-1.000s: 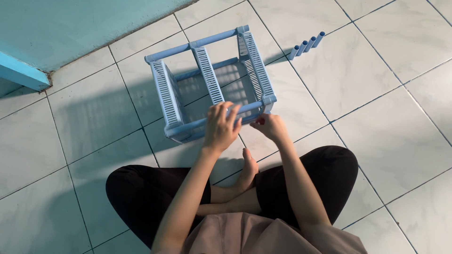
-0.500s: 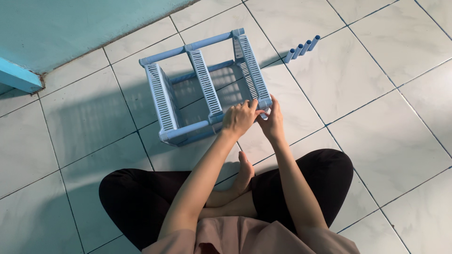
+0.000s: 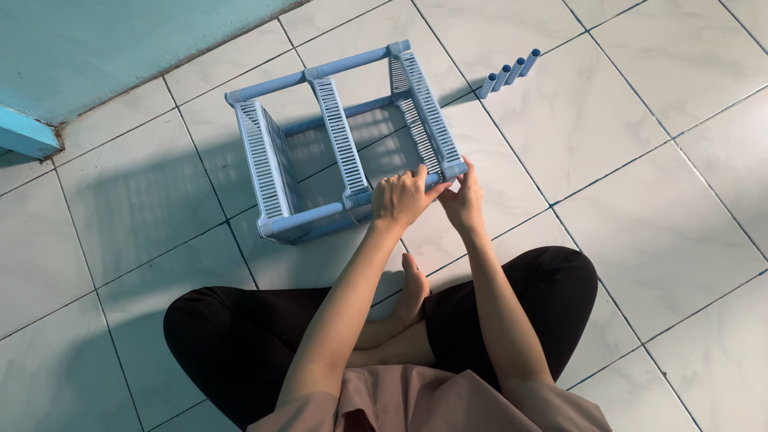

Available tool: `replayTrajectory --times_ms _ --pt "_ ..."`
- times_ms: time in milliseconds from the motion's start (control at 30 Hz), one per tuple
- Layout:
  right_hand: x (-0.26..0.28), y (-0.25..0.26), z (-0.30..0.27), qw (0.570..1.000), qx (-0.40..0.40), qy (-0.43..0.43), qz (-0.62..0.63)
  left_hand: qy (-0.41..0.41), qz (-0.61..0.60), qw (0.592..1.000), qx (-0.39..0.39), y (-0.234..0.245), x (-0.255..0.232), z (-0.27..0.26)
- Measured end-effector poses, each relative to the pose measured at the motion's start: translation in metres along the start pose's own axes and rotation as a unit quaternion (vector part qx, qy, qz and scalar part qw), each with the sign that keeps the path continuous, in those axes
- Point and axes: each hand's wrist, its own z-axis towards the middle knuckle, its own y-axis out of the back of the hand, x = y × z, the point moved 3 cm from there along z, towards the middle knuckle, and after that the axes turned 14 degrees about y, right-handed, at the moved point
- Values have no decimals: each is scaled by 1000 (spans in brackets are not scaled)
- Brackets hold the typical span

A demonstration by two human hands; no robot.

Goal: The person sits on a tiled floor and disassembles a light blue plastic stool. They remove the legs one by one and place them in a nearby basket, then detach the seat and set it aside. The process is repeated for a second stool, with all components being separated and organized.

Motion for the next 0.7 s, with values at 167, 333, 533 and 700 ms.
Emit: replayTrajectory --times_ms 167,333,533,700 --pt "-39 20 -1 981 -67 -156 96 -11 -5 1000 -7 2 5 -4" --pt "-41 29 -1 968 -75 -212 114 -13 10 1000 -12 3 4 -6" --pt "-34 28 2 970 -63 -214 94 -5 18 1000 -22 6 5 -7" --pt "-30 31 4 978 -58 -187 78 -5 16 999 -31 10 5 -8"
